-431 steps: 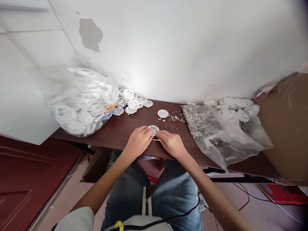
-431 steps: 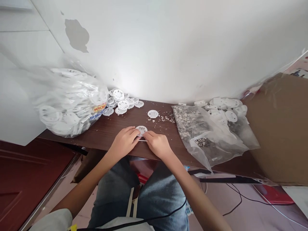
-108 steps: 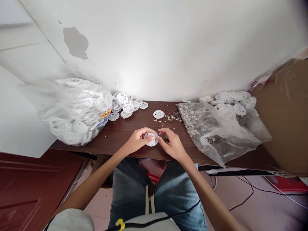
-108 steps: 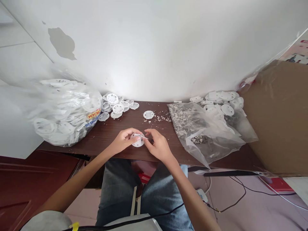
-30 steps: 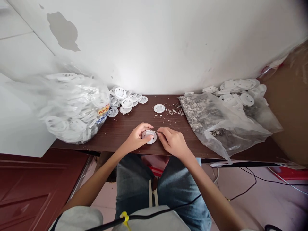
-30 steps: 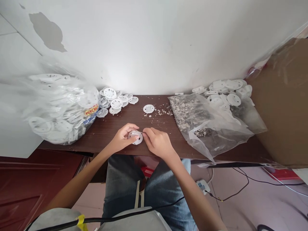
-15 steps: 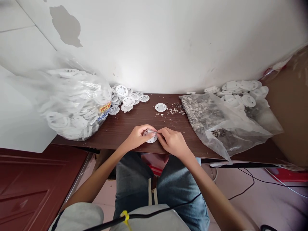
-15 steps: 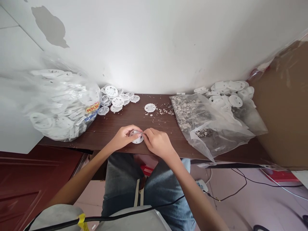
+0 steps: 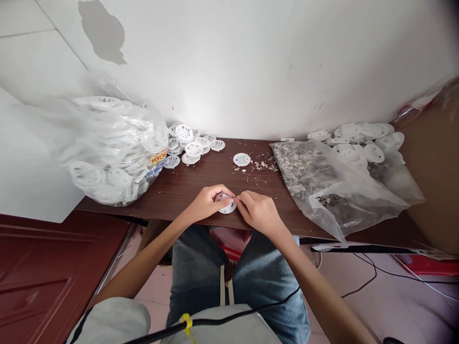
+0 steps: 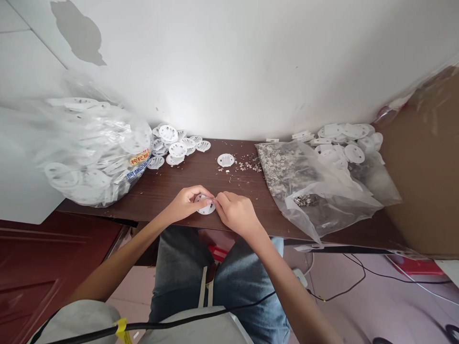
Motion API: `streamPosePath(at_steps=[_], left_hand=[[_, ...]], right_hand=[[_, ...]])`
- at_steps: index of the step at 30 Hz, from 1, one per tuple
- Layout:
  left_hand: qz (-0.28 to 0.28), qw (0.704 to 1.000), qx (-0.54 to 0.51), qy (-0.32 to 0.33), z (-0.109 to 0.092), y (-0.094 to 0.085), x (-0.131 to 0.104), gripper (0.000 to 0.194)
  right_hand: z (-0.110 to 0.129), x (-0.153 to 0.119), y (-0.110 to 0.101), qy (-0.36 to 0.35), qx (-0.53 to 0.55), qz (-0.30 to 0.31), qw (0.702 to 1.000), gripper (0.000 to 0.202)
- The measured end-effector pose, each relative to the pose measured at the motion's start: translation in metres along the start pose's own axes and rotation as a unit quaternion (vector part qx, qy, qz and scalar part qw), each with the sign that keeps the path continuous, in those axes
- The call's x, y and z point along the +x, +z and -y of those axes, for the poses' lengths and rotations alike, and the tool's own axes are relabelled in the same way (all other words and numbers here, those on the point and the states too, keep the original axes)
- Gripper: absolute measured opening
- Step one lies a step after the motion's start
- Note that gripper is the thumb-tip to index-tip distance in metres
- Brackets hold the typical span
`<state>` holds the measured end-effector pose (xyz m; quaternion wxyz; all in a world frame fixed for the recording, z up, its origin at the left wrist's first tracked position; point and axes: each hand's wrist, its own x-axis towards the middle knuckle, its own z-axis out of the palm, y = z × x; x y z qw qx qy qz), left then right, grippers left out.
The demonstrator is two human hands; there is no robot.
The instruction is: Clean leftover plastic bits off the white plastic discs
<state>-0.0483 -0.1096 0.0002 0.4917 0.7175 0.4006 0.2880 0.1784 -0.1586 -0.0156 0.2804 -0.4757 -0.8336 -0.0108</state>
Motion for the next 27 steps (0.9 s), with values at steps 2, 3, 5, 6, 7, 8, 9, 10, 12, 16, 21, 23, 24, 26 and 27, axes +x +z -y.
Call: streamPosePath(at_steps=[2,3,5,6,7,8,9,10,12,16,21,23,24,26,27], left_hand=[[-0.001,1.000,-0.007,-0.001,0.0010,0.0001,0.0003,0.035],[-0.001,1.000,-0.012,-0.002,0.0015,0.0002,0.0004,0.035],[0.000,1.000,-0.020,-0.002,0.0019,0.0003,0.0005,0.035],[0.001,1.000,-0.022,-0.002,0.0019,0.0003,0.0006,0.034],[0.001,1.000,-0.022,-0.001,0.0018,0.0003,0.0006,0.034],[0.001,1.000,-0.022,-0.001,0.0015,0.0003,0.0006,0.033],[0.000,1.000,-0.022,0.000,0.0012,0.0004,0.0005,0.033],[-0.001,1.000,-0.022,-0.001,0.0008,0.0004,0.0005,0.033],[-0.002,1.000,-0.021,-0.004,0.0003,0.0004,0.0006,0.033],[-0.003,1.000,-0.015,-0.011,0.0006,0.0003,0.0016,0.033],[-0.011,1.000,-0.007,0.000,0.0007,0.0004,0.0024,0.034],[-0.015,1.000,-0.005,0.009,-0.0005,0.0008,0.0018,0.036],[-0.017,1.000,-0.005,0.015,-0.0013,0.0010,0.0013,0.037],[-0.020,0.999,-0.002,0.028,-0.0029,0.0015,0.0001,0.039],[-0.022,0.999,0.002,0.033,-0.0036,0.0016,-0.0004,0.038]], right_hand=[[0.0003,0.0000,0.0008,-0.007,-0.007,-0.003,1.000,0.033],[0.0004,0.0001,0.0012,-0.010,-0.010,-0.004,1.000,0.034],[0.0008,0.0005,0.0015,-0.016,-0.016,-0.006,1.000,0.034],[0.0010,0.0007,0.0015,-0.018,-0.019,-0.007,1.000,0.034],[0.0013,0.0010,0.0014,-0.019,-0.021,-0.008,1.000,0.034],[0.0015,0.0012,0.0012,-0.021,-0.023,-0.009,0.999,0.034],[0.0018,0.0015,0.0011,-0.022,-0.024,-0.011,0.999,0.034],[0.0020,0.0017,0.0009,-0.022,-0.026,-0.013,0.999,0.034],[0.0025,0.0019,0.0008,-0.025,-0.030,-0.015,0.999,0.034],[0.0032,0.0019,0.0013,-0.031,-0.041,-0.015,0.999,0.033],[0.0024,0.0018,0.0015,-0.009,-0.027,-0.012,1.000,0.032],[0.0016,0.0014,0.0005,0.015,-0.002,-0.014,1.000,0.028],[0.0013,0.0010,-0.0003,0.028,0.013,-0.016,0.999,0.026],[0.0009,-0.0001,-0.0023,0.045,0.038,-0.018,0.998,0.022],[0.0008,-0.0007,-0.0033,0.045,0.047,-0.018,0.998,0.021]])
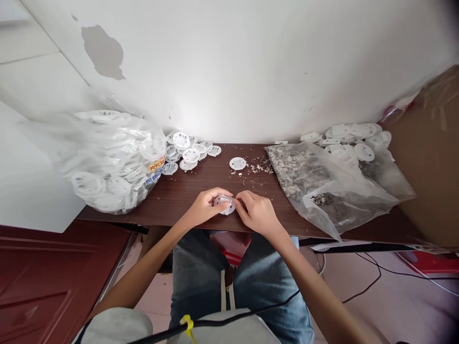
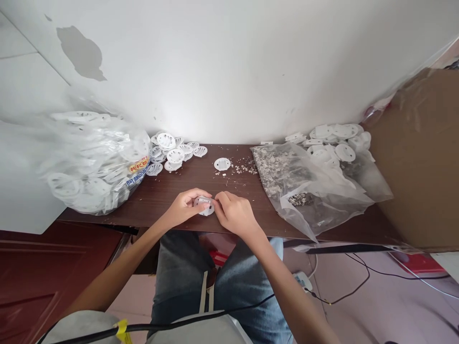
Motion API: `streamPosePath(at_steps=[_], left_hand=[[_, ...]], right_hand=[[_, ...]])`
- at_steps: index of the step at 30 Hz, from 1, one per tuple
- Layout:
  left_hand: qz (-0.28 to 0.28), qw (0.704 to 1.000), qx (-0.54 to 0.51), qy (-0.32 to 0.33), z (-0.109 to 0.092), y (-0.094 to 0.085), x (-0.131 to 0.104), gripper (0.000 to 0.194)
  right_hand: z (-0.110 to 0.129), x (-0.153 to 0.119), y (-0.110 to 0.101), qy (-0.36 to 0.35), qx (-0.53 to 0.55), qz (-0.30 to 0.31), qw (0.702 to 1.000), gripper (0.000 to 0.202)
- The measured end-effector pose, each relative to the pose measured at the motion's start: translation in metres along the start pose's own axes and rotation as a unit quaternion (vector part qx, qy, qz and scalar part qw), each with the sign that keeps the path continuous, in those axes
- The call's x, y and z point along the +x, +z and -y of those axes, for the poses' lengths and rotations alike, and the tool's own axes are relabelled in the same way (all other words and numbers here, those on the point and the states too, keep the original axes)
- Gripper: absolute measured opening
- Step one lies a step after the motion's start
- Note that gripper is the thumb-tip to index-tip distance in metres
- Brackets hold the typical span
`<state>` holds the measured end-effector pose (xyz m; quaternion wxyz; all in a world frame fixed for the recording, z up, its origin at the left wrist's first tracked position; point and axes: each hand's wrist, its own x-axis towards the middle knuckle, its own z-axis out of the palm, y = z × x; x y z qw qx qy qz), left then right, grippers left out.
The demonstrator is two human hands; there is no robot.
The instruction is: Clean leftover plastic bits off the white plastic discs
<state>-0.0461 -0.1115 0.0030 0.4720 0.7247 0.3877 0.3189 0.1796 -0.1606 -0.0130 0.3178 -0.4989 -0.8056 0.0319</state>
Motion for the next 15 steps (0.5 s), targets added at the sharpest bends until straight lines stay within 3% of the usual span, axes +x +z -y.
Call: streamPosePath(at_steps=[15], left_hand=[[-0.003,0.999,0.034,0.016,-0.0007,-0.0004,-0.0007,0.027]], right_hand=[[0.0013,0.0009,0.0000,-0.045,-0.039,0.003,0.998,0.029]])
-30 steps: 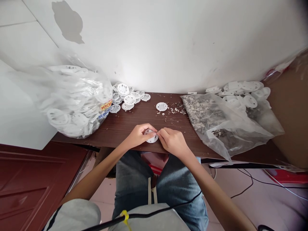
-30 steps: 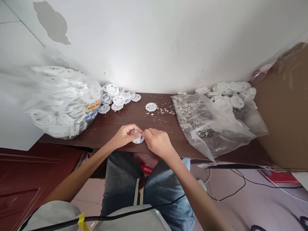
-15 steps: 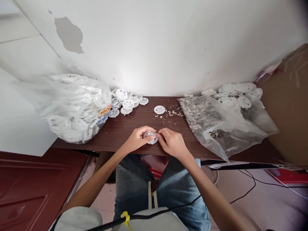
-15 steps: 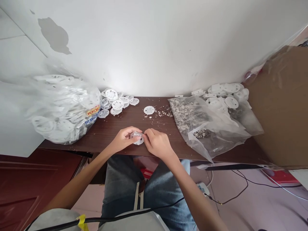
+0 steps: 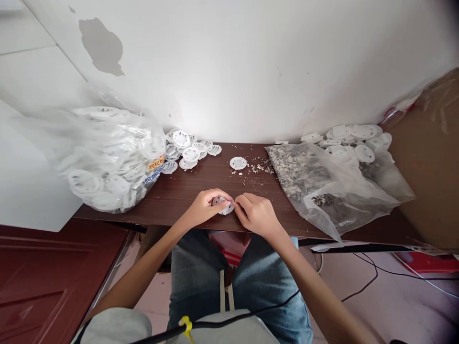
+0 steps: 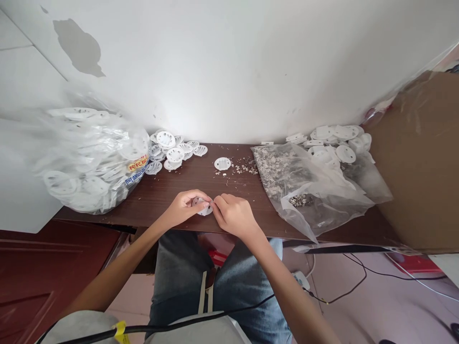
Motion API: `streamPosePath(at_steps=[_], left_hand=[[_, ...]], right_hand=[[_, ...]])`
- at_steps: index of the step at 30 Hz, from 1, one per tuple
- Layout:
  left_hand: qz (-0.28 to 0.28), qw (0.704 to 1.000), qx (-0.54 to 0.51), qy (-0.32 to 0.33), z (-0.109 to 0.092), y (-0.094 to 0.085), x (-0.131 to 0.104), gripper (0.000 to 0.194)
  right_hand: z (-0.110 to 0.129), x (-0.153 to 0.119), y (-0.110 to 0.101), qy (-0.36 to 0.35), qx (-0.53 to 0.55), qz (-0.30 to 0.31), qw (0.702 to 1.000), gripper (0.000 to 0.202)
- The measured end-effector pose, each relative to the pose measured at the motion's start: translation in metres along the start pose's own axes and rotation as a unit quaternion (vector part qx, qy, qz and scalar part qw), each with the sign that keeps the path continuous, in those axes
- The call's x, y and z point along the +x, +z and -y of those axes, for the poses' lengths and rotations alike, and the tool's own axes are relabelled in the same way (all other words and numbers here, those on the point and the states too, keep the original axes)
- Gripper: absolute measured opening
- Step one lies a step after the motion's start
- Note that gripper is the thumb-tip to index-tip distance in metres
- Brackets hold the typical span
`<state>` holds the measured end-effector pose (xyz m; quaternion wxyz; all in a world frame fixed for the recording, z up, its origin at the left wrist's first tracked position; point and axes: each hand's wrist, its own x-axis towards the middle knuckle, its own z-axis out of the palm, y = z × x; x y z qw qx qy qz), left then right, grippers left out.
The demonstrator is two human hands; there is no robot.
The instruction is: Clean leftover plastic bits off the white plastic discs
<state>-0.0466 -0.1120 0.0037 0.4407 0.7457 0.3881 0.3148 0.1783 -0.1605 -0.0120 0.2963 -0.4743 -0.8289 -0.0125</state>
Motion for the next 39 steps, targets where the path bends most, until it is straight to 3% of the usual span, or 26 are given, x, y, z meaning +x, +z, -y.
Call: streamPosePath(at_steps=[10,25,34,39], left_hand=[[-0.003,1.000,0.018,0.010,-0.011,-0.001,0.000,0.025],[-0.005,0.999,0.046,0.021,-0.010,-0.001,-0.001,0.029],[-0.014,1.000,0.005,0.005,-0.009,0.000,-0.001,0.026],[-0.032,0.999,-0.027,-0.014,-0.002,0.000,-0.001,0.033]], right_hand=[[0.001,0.000,0.000,-0.010,-0.001,0.008,1.000,0.033],[0.001,0.001,0.002,-0.007,-0.004,0.014,1.000,0.033],[0.001,0.000,0.000,-0.006,0.014,-0.005,1.000,0.029],[0.001,0.000,-0.003,0.023,0.028,-0.019,0.999,0.026]])
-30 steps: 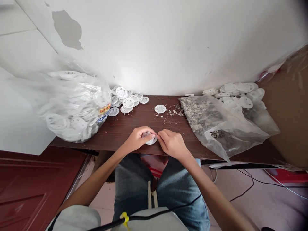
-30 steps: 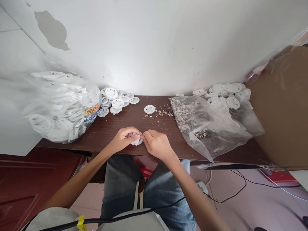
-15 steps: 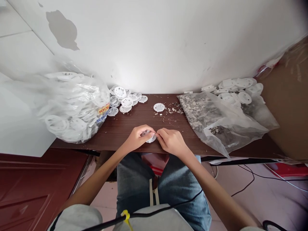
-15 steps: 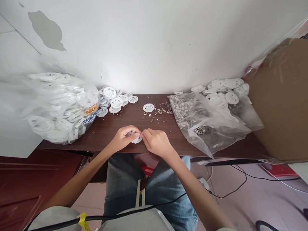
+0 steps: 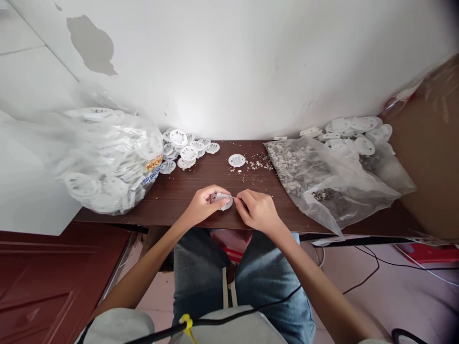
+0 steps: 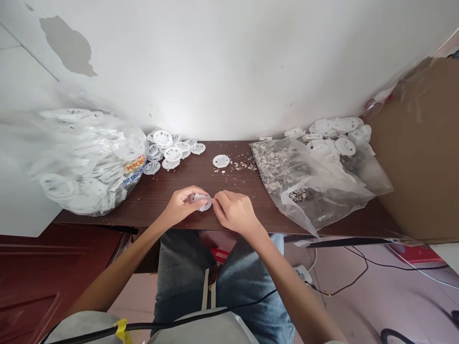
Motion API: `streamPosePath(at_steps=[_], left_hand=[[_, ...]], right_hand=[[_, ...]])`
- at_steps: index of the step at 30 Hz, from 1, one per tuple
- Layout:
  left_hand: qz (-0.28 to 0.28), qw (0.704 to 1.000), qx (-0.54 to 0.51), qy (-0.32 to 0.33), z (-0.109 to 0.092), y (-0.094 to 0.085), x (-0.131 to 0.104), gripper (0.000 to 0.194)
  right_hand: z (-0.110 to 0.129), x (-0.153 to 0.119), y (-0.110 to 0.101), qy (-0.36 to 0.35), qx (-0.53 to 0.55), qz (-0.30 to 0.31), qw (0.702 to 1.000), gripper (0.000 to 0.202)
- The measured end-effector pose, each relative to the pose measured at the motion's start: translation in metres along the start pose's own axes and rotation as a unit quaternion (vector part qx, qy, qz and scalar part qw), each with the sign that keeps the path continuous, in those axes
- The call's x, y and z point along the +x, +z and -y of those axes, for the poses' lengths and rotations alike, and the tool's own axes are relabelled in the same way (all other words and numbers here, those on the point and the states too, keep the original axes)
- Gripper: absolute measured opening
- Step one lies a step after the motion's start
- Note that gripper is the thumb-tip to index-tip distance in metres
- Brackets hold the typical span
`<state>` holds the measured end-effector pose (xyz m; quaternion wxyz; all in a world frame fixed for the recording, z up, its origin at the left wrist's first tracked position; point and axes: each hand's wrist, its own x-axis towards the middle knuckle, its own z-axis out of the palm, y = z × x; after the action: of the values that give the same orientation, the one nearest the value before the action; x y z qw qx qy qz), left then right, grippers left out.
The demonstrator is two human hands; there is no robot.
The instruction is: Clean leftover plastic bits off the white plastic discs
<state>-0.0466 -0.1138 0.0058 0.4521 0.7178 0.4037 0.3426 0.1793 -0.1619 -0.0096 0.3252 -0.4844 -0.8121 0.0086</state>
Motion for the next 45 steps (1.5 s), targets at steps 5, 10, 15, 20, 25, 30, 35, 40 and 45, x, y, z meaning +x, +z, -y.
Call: streamPosePath(at_steps=[5,10,15,20,25,30,35,40,45], left_hand=[[0.012,1.000,-0.014,-0.016,0.0023,0.0000,0.0007,0.034],[0.016,1.000,-0.012,-0.024,-0.0002,-0.0005,0.0012,0.034],[0.012,1.000,-0.008,-0.027,-0.0017,0.0002,0.0010,0.034],[0.015,0.999,-0.005,-0.029,-0.0007,0.0002,0.0009,0.034],[0.018,0.999,0.001,-0.027,-0.0009,0.0003,0.0013,0.032],[0.016,0.999,0.006,-0.032,-0.0007,0.0001,0.0020,0.031],[0.018,0.999,0.008,-0.035,0.0007,-0.0004,0.0022,0.031],[0.016,0.999,0.006,-0.034,0.0004,-0.0005,0.0018,0.033],[0.021,0.999,0.012,-0.030,0.0029,-0.0007,0.0021,0.032]], right_hand=[[-0.0015,0.0005,0.0014,0.010,-0.008,0.005,1.000,0.028],[-0.0013,0.0007,0.0028,0.007,-0.011,0.016,1.000,0.030],[-0.0015,0.0009,0.0038,0.000,-0.016,0.021,1.000,0.031],[-0.0012,0.0012,0.0045,-0.011,-0.024,0.021,0.999,0.031],[0.0001,0.0012,0.0041,-0.017,-0.030,0.018,0.999,0.032],[0.0003,0.0018,0.0039,-0.026,-0.030,0.016,0.999,0.033],[-0.0004,0.0018,0.0044,-0.031,-0.030,0.019,0.999,0.033],[-0.0004,0.0023,0.0043,-0.034,-0.030,0.021,0.999,0.033],[0.0005,0.0024,0.0042,-0.032,-0.023,0.024,0.999,0.033]])
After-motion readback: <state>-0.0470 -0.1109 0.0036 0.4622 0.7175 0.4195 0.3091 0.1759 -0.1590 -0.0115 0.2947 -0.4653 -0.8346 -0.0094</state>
